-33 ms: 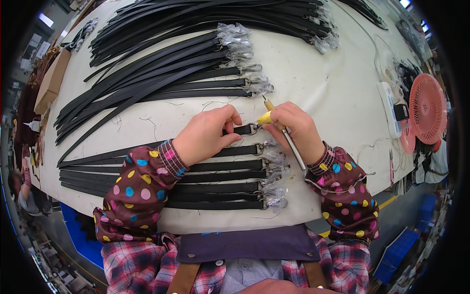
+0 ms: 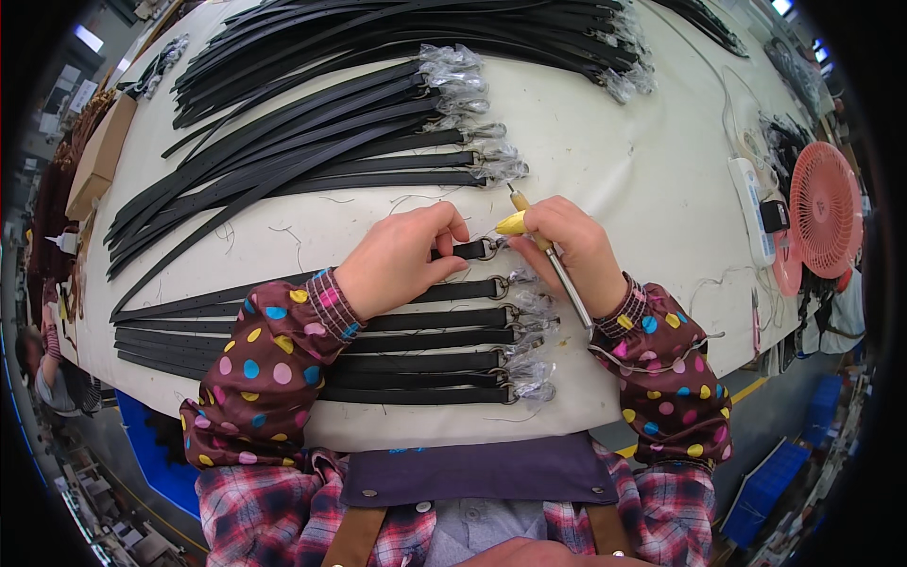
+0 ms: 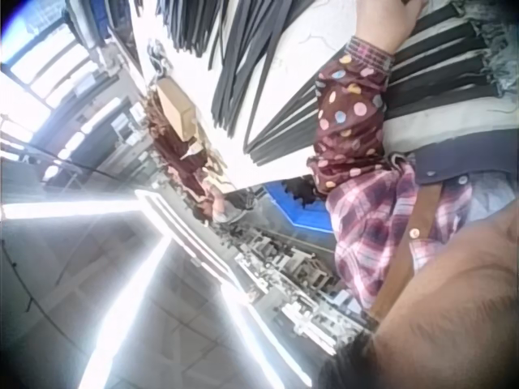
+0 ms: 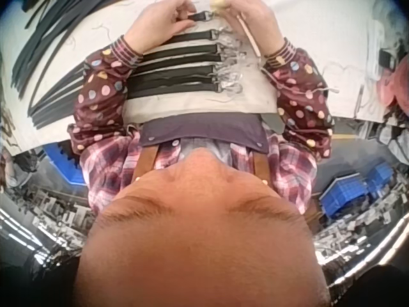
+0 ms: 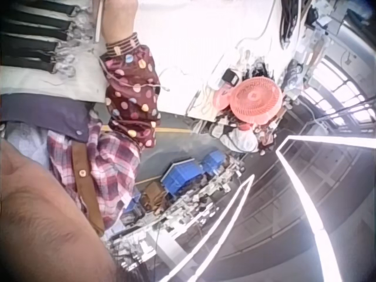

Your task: The person uses a handheld sewing tool to stitch black straps laid out on a table. They repeatedly pick up straps, sew along the edges, and place them back down. The workspace contains many similar straps and a small fan.

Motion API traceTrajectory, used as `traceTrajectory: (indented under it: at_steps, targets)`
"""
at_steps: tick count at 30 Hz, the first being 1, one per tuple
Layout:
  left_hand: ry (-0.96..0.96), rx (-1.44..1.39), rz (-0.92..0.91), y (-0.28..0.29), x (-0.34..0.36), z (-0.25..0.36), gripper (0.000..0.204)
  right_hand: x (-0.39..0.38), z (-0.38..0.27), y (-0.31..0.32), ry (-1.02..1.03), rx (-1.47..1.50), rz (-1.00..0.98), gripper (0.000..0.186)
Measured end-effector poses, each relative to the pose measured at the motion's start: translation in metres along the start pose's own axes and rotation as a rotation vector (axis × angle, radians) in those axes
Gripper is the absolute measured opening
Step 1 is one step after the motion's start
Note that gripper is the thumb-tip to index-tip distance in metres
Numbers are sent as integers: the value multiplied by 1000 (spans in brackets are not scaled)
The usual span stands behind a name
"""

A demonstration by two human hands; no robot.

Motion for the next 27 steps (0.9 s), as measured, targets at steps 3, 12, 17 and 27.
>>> traceTrajectory:
  at_steps: [3,12,17,27]
  targets:
    - [-22,-19,6,-3,3,3,21,-2,5,-1,-79,66,28,19]
    - [-79,-23,39,1,0,6,13,-3,2,-10,-158,236,-44,23]
    - [165,-250,-94,-4,1,-8,12,-3,5,-14,-237,387,-19,19]
    - [197,-259,-131,-2,0,-8,13,-10,13,-29,-399,351,-15,22]
Point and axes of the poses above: each hand's wrist, its own x-axis towards the middle knuckle, its own y-axis out of the back of the hand, z = x × y, the point moved 7 cm from there along x, towards the middle knuckle, and after that the axes turned 1 degree about x, right-handed, at the moved point
